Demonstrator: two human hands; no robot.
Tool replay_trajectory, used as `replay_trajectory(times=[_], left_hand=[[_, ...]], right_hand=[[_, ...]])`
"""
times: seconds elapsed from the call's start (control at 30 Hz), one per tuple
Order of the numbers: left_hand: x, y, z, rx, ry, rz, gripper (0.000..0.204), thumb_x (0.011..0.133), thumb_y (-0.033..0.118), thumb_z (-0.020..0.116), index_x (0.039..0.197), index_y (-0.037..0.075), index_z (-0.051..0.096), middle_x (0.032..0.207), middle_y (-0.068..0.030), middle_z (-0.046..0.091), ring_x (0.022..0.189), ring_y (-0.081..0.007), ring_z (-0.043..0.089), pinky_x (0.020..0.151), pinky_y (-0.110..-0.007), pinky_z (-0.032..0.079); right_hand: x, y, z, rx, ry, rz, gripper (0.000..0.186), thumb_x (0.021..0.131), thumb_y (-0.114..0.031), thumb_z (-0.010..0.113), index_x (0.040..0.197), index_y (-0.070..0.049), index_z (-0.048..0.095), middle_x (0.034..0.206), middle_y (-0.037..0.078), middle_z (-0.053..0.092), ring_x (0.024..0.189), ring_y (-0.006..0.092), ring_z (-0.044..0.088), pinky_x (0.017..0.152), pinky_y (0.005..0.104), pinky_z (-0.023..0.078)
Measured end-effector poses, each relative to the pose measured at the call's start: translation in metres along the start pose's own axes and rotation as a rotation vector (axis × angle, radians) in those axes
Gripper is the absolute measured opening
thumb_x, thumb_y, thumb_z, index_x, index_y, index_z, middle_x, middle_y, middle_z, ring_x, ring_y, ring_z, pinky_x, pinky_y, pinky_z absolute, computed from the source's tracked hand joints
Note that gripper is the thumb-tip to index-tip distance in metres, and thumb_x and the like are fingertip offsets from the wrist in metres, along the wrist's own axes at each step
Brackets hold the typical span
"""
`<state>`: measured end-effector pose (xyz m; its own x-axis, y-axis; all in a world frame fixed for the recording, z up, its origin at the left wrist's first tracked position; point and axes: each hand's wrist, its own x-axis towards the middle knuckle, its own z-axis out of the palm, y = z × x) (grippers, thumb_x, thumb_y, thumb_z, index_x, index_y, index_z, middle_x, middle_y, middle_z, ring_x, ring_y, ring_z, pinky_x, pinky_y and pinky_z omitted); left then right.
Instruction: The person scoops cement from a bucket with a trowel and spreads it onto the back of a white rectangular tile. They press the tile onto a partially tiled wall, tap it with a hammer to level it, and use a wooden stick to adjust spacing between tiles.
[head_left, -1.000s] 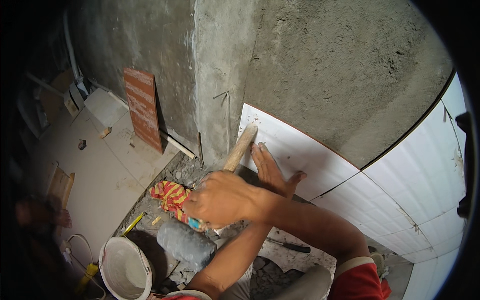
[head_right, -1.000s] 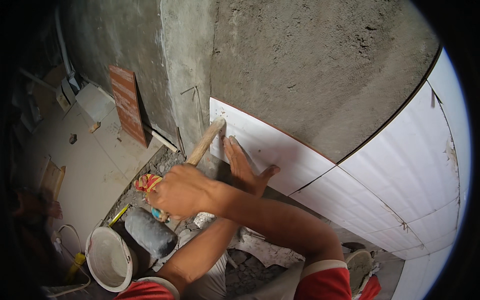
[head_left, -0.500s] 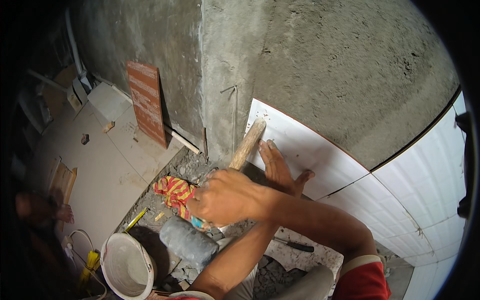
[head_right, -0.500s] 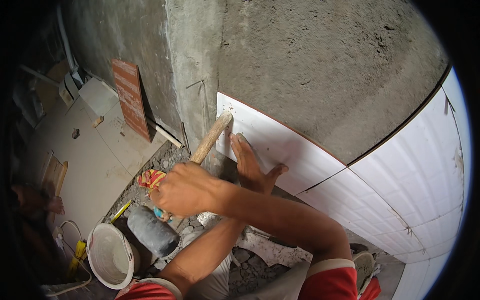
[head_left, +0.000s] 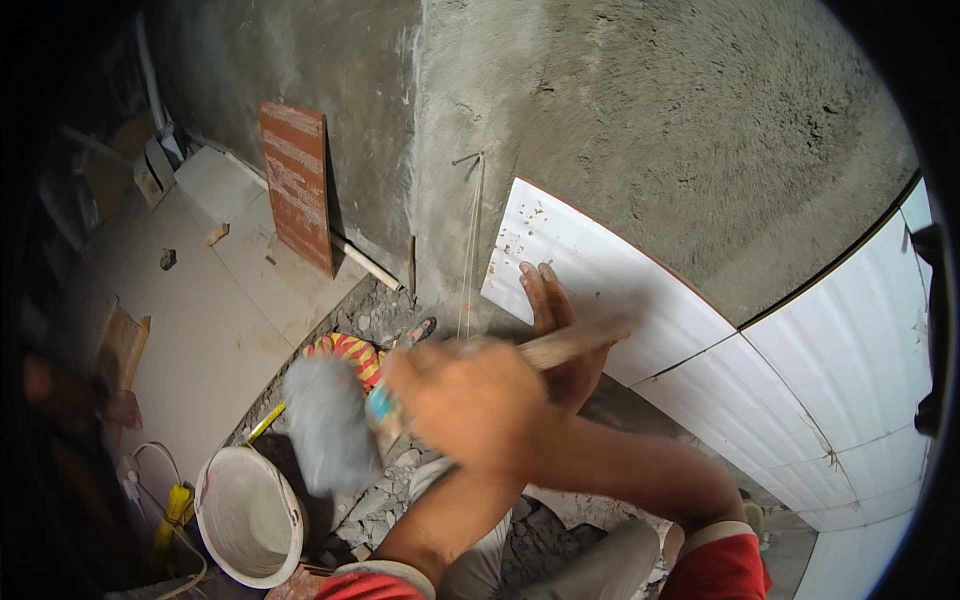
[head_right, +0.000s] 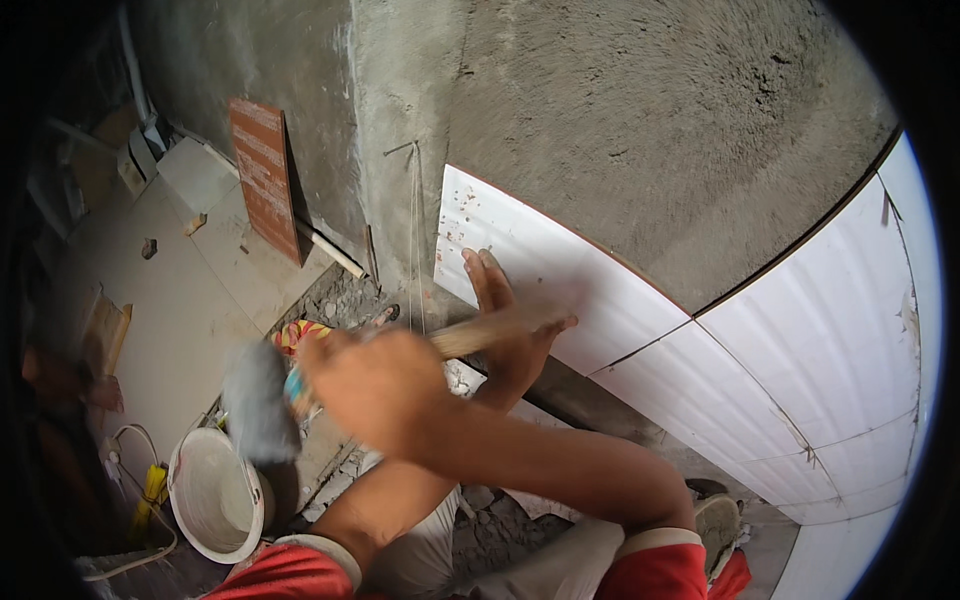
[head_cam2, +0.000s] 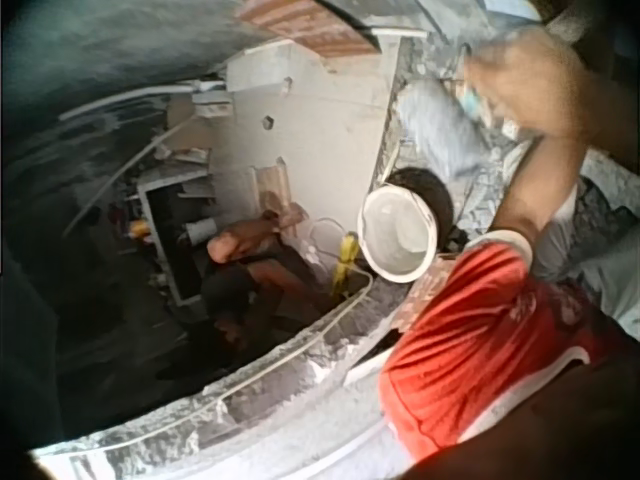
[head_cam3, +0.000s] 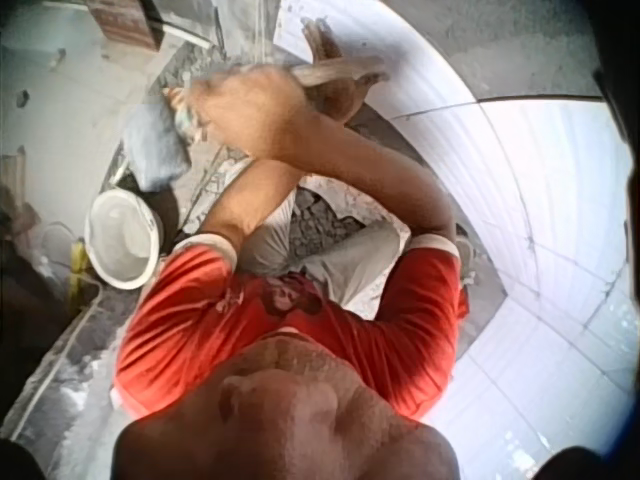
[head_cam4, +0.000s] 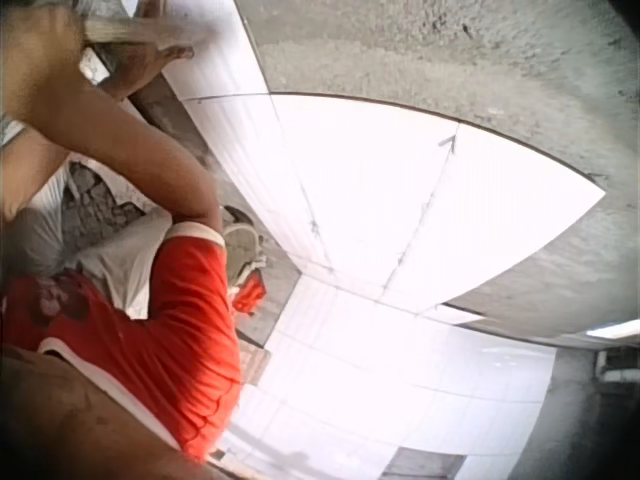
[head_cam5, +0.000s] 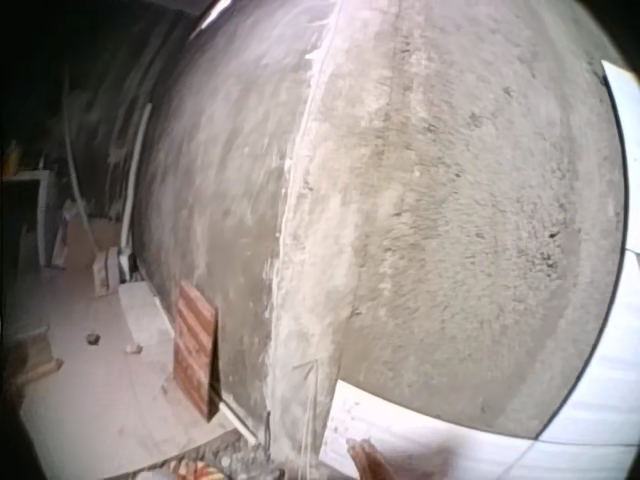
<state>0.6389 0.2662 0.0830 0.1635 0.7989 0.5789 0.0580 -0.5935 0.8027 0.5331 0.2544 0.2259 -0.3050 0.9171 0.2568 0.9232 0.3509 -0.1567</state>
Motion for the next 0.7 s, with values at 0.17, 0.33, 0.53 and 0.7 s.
replay_trajectory(times=[0.17,0.33,0.53,0.7], left_hand=[[-0.023,-0.008,0.015,-0.087,-0.137,-0.075,0.116,0.079,0.037,0.086,0.156,-0.010,0.013,0.160,-0.0404,0.014,0.151,-0.0535,0.014,0.123,-0.054,0.022],[-0.034,-0.019,0.036,-0.095,-0.494,-0.283,0.104,0.083,0.038,0.082,0.154,-0.011,0.023,0.156,-0.0409,0.025,0.147,-0.0551,0.024,0.121,-0.054,0.027],[-0.027,-0.007,0.029,-0.126,-0.098,-0.152,0.100,0.082,0.027,0.083,0.153,-0.012,0.025,0.155,-0.0401,0.028,0.145,-0.0572,0.028,0.122,-0.057,0.023],[-0.017,-0.002,0.030,-0.070,-0.035,-0.097,0.114,0.071,0.019,0.090,0.154,-0.013,0.018,0.157,-0.0396,0.023,0.147,-0.0576,0.021,0.123,-0.058,0.020]], right_hand=[[-0.036,0.047,-0.032,-0.276,0.181,-0.141,0.030,0.088,-0.018,0.063,0.113,-0.003,0.057,0.091,0.013,0.067,0.078,0.0321,0.071,0.065,0.0418,0.058],[-0.048,0.072,-0.067,-0.482,-0.153,0.178,0.035,0.091,-0.017,0.064,0.123,-0.005,0.058,0.092,0.014,0.062,0.081,0.0312,0.069,0.061,0.0454,0.056],[-0.042,0.075,-0.107,-0.659,-0.132,-0.056,0.038,0.093,-0.024,0.063,0.127,-0.008,0.058,0.086,0.011,0.060,0.072,0.0301,0.070,0.051,0.0419,0.054],[-0.039,0.073,-0.109,-0.651,-0.199,0.056,0.029,0.093,-0.027,0.063,0.116,-0.010,0.060,0.082,0.010,0.057,0.065,0.0262,0.067,0.046,0.0387,0.052]])
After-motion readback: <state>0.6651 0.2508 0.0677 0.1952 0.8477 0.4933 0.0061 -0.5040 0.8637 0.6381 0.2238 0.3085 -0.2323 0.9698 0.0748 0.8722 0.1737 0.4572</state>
